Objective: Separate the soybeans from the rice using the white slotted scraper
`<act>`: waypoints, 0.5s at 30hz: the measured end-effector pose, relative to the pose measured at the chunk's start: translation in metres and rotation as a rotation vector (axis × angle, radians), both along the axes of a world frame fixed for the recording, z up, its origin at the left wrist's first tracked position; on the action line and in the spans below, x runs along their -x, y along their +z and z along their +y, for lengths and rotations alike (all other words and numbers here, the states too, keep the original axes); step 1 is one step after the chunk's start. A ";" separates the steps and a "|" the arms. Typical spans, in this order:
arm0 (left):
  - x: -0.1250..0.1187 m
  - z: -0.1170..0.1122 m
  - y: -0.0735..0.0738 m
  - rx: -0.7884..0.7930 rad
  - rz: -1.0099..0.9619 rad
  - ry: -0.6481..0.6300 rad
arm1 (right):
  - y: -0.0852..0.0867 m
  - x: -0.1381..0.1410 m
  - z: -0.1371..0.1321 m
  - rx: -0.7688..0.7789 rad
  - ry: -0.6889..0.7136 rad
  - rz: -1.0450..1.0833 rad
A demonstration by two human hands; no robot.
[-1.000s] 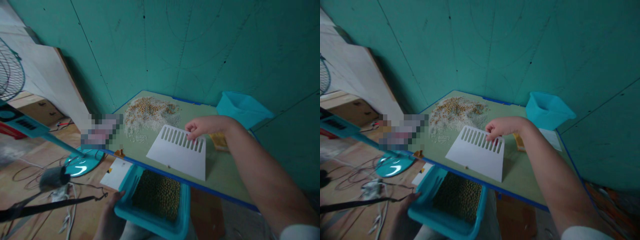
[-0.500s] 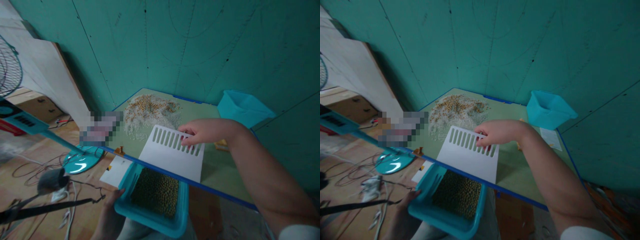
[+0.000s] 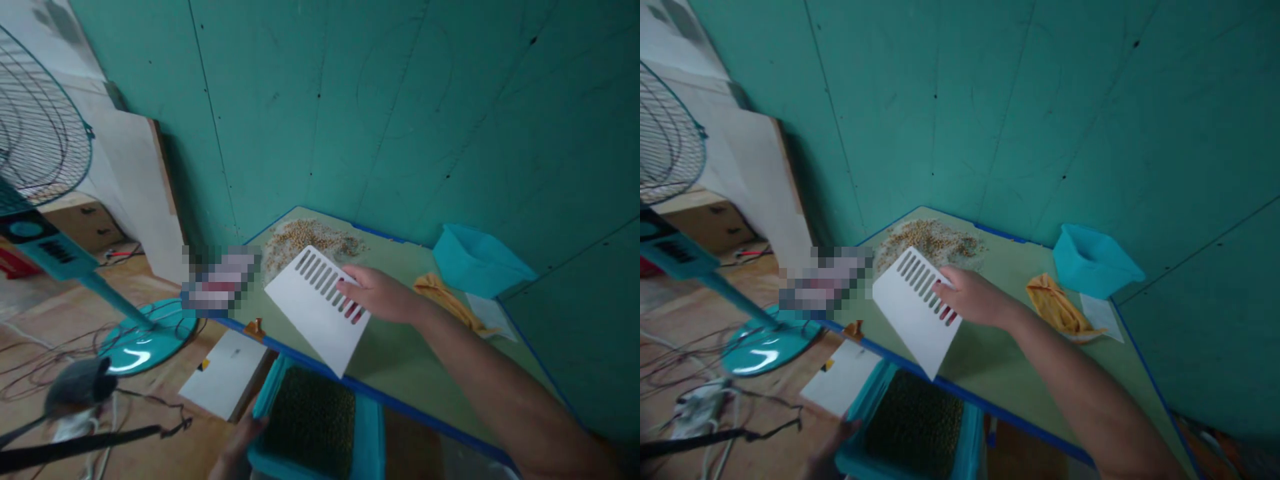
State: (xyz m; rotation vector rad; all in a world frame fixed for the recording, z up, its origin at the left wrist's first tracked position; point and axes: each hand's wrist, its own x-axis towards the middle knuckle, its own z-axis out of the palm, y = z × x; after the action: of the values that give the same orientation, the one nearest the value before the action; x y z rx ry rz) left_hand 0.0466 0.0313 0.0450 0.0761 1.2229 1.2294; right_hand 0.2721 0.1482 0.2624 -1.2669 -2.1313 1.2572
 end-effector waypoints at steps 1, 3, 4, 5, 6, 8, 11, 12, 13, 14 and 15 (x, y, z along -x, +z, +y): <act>0.002 0.003 0.000 -0.010 -0.001 -0.027 | -0.002 0.009 0.001 -0.016 0.017 -0.013; 0.004 0.006 0.001 -0.021 -0.003 -0.084 | -0.003 0.025 0.007 -0.050 0.042 -0.049; 0.005 0.006 0.001 -0.027 -0.002 -0.105 | -0.003 0.030 0.011 -0.074 0.055 -0.075; 0.006 0.005 0.002 -0.037 0.000 -0.122 | -0.002 0.035 0.015 -0.104 0.068 -0.099; 0.006 0.003 0.002 -0.046 -0.001 -0.140 | -0.001 0.037 0.020 -0.129 0.073 -0.125; 0.006 0.000 0.001 -0.072 -0.002 -0.147 | 0.000 0.038 0.028 -0.158 0.078 -0.181; 0.002 -0.006 -0.002 -0.107 -0.035 -0.135 | 0.001 0.030 0.036 -0.177 0.051 -0.274; -0.001 -0.008 -0.003 -0.117 -0.055 -0.117 | 0.002 0.025 0.037 -0.184 0.038 -0.301; -0.003 -0.011 -0.004 -0.127 -0.079 -0.085 | 0.002 0.020 0.038 -0.189 0.024 -0.322; -0.006 -0.013 -0.005 -0.132 -0.107 -0.060 | 0.003 0.014 0.038 -0.192 0.009 -0.342; -0.009 -0.015 -0.005 -0.140 -0.135 -0.034 | 0.003 0.008 0.038 -0.192 -0.004 -0.360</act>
State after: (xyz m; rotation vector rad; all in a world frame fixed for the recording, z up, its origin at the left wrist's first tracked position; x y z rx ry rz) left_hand 0.0555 0.0165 0.0403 0.1149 1.0148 1.2684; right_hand 0.2644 0.1862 0.2657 -1.4994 -2.4220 0.8454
